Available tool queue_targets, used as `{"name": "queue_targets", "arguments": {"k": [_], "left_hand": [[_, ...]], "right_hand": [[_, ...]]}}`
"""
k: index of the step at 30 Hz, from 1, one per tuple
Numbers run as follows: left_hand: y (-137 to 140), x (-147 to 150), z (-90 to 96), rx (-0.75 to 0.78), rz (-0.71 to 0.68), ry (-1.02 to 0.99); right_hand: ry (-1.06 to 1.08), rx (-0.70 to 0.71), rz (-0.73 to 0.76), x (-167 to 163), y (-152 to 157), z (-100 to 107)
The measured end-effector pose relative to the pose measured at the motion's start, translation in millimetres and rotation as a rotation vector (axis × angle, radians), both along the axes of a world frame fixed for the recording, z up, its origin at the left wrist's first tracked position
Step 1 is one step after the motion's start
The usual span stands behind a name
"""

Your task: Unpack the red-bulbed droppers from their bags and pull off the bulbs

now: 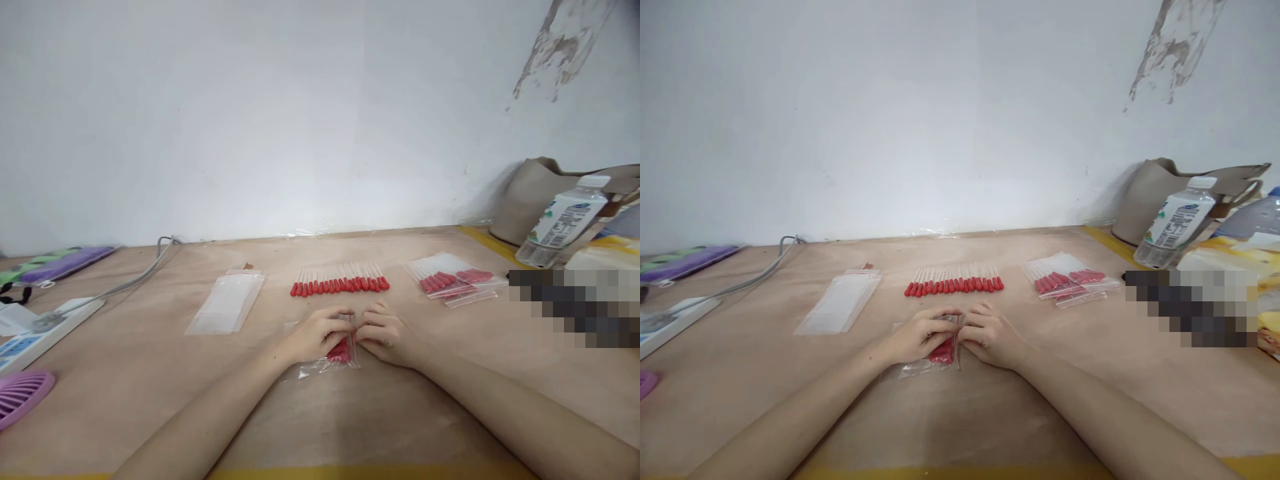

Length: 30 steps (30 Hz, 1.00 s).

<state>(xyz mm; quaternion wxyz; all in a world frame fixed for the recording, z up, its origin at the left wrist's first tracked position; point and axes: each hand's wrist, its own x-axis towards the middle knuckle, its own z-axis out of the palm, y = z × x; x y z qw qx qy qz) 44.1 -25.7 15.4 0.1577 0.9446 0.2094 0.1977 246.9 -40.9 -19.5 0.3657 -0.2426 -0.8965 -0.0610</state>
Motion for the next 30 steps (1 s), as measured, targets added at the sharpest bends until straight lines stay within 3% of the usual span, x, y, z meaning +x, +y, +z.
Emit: {"name": "queue_targets", "arguments": {"k": [3, 8, 10, 18, 23, 30], "left_hand": [[1.8, -2.8, -2.6, 0.141, 0.003, 0.028], [6.9, -3.7, -11.3, 0.539, -0.041, 0.172], [8.3, -3.2, -14.8, 0.613, -0.054, 0.193], [7.9, -2.0, -11.0, 0.614, -0.048, 0.271], [5.1, -1.2, -4.2, 0.590, -0.039, 0.284], [9.1, 0.3, -10.5, 0.654, -0.070, 0.273]], "right_hand": [[-0.034, -0.006, -0.009, 0.6, -0.8, 0.9], [-0.061, -0.004, -0.037, 1.0, -2.0, 2.8], [-0.070, 0.019, -0.038, -0.2, -2.6, 3.9], [-0.165, 0.173, 0.010, -3.6, -1.0, 8.2], [-0.194, 0.194, -0.008, -2.2, 1.1, 4.8], [-0.216, 0.229, -0.010, -2.6, 3.2, 0.7]]}}
